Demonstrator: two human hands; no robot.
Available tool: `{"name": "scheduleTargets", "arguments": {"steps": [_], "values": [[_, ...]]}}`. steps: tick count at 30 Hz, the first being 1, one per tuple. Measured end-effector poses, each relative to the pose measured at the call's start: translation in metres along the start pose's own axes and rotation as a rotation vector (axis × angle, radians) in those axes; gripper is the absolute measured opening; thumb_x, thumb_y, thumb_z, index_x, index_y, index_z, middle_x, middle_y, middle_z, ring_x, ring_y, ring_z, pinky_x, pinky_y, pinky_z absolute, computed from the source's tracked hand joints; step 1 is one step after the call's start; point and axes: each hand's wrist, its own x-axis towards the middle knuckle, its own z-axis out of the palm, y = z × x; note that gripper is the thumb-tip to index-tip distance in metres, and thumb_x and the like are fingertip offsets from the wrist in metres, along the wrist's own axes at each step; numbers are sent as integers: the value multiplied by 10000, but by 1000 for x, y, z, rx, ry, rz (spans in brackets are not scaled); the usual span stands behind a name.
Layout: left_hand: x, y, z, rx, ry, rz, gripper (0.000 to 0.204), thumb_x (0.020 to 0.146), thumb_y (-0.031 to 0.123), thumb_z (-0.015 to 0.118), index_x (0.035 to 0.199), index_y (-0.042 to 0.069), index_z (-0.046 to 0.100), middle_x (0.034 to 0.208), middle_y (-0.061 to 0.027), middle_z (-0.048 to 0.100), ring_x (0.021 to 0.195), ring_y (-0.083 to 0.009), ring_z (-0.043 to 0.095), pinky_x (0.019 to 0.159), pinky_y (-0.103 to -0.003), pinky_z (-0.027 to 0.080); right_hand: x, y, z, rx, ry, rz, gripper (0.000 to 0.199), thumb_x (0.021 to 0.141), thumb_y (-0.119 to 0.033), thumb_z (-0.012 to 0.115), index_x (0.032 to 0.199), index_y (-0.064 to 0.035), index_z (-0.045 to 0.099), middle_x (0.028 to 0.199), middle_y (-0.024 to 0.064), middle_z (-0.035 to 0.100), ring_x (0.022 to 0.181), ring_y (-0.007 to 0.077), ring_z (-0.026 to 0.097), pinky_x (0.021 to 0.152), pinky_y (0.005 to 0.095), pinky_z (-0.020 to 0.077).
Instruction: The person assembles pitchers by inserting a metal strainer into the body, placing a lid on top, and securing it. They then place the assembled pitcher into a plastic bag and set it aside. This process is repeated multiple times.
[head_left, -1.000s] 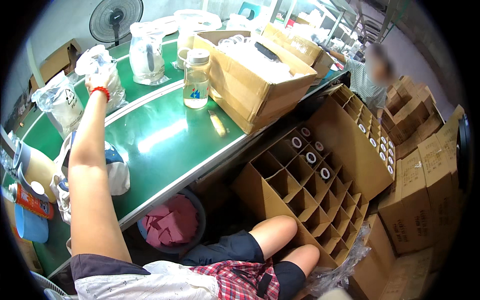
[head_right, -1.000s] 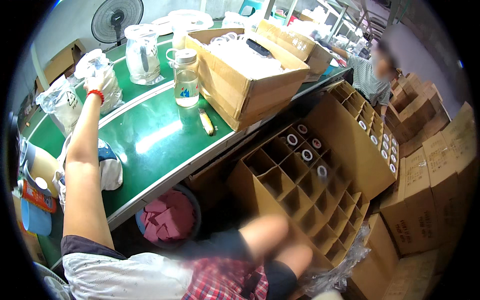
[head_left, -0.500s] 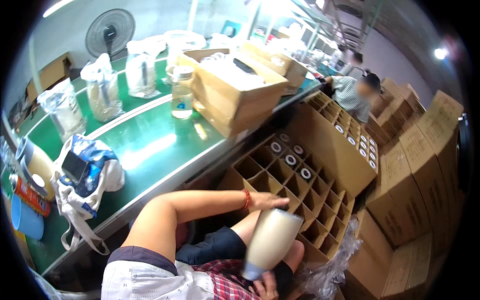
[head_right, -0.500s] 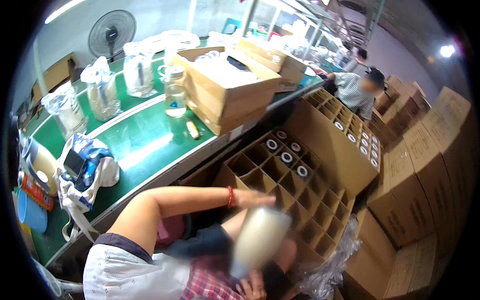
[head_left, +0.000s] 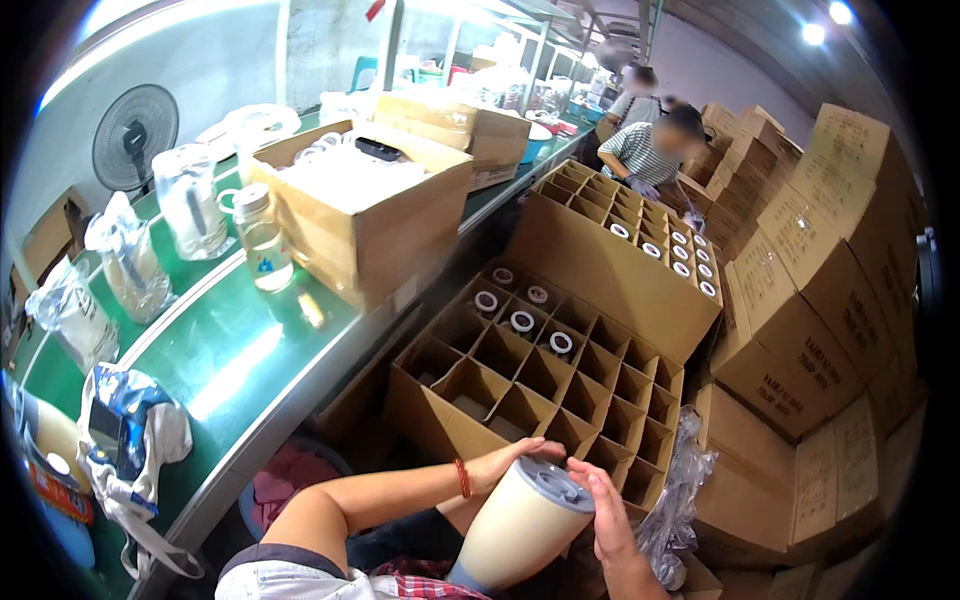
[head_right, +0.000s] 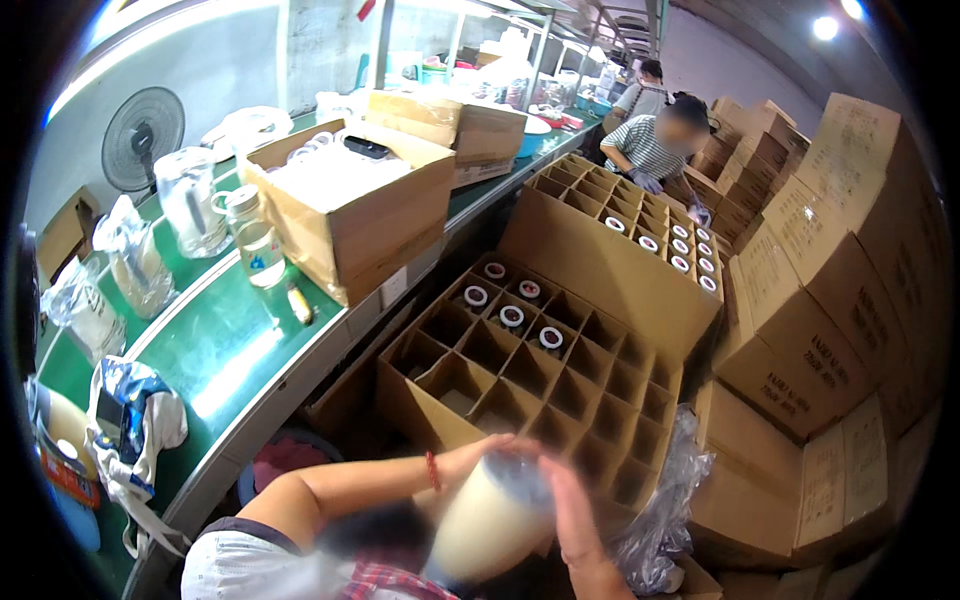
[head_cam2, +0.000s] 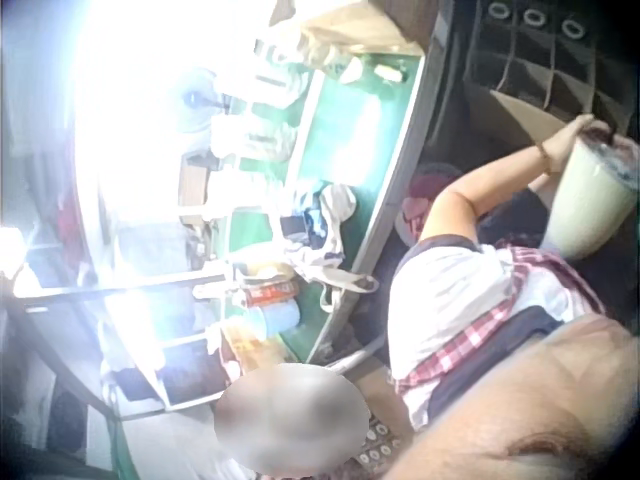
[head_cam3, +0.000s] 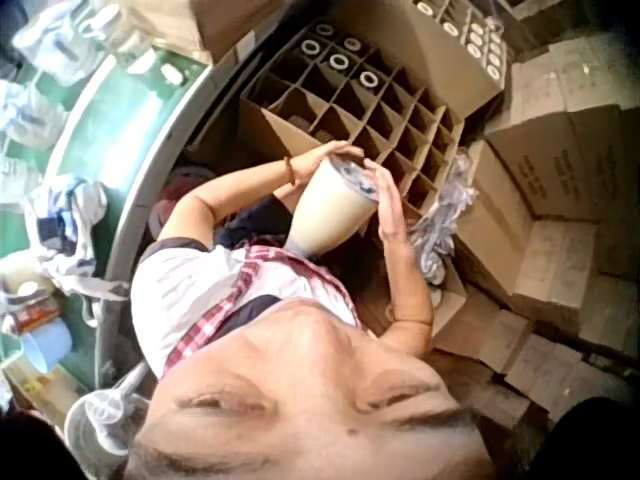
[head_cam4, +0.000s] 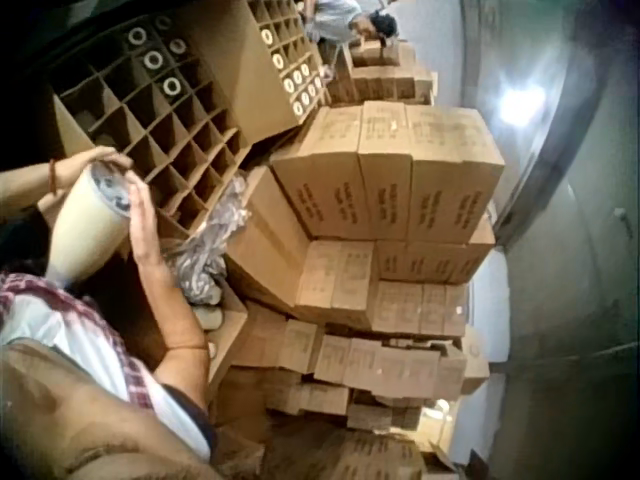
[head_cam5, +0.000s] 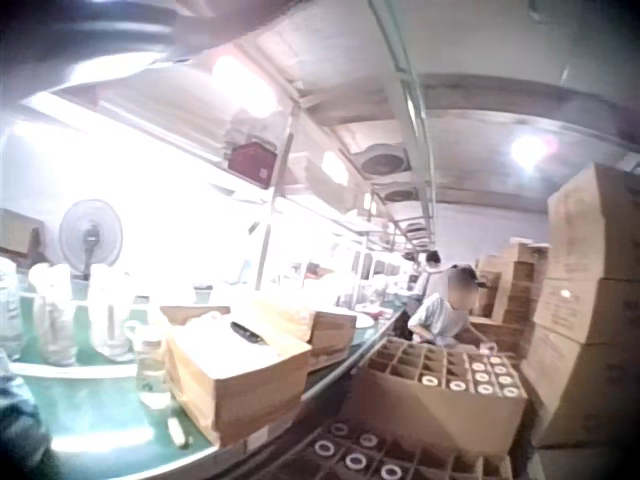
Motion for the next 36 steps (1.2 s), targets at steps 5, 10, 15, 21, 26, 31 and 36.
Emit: {"name": "scheduleTargets", "arguments": {"steps": [5,10,15,21,26,31,36], "values": [[-11,24,14,940,-130,468,509,1027,367,354,1292,-36,517,1495,-171,367,1355,-284,389,1118,-411,280,38,39,-29,234,13,104,613,1008,-472,318,1411,-16,390,1482,166,383,1378,309,339,1121,428,288],[-24,46,83,1603,-303,676,727,930,538,428,1372,-38,380,1518,-262,243,1413,-385,265,1117,-566,211,129,103,-30,976,-727,258,706,950,-490,425,1475,-34,300,1551,251,213,1438,372,224,1162,506,204],[-3,34,136,1403,-703,617,898,872,635,470,1419,-60,317,1486,-276,307,1362,-421,335,1104,-529,239,175,97,34,791,-1013,313,659,973,-490,398,1457,-47,336,1469,212,403,1322,327,445,1085,453,362],[6,71,30,973,-11,596,503,973,386,512,1310,13,505,1313,-163,546,1218,-261,514,1044,-397,392,95,82,-68,324,-101,215,484,1013,-396,405,1358,-57,426,1378,147,495,1242,272,507,1036,406,410],[26,-3,-16,155,-98,43,726,1006,568,264,1442,-6,347,1457,-140,421,1321,-250,419,1129,-412,307,10,17,-47,83,-124,158,552,1031,-366,358,1430,16,343,1458,135,387,1371,241,335,1157,378,205],[20,1,-15,498,-31,259,692,1020,530,225,1387,-34,388,1547,-156,273,1332,-260,385,1107,-396,308,38,36,-47,227,-110,77,737,990,-501,348,1508,-6,170,1553,195,249,1455,299,199,1184,421,144],[-6,21,15,1229,65,501,668,957,530,404,1338,-18,421,1501,-271,294,1376,-395,323,1120,-494,239,97,88,-54,707,-468,102,769,964,-528,375,1524,-50,152,1543,207,260,1424,319,264,1172,438,195]]}}
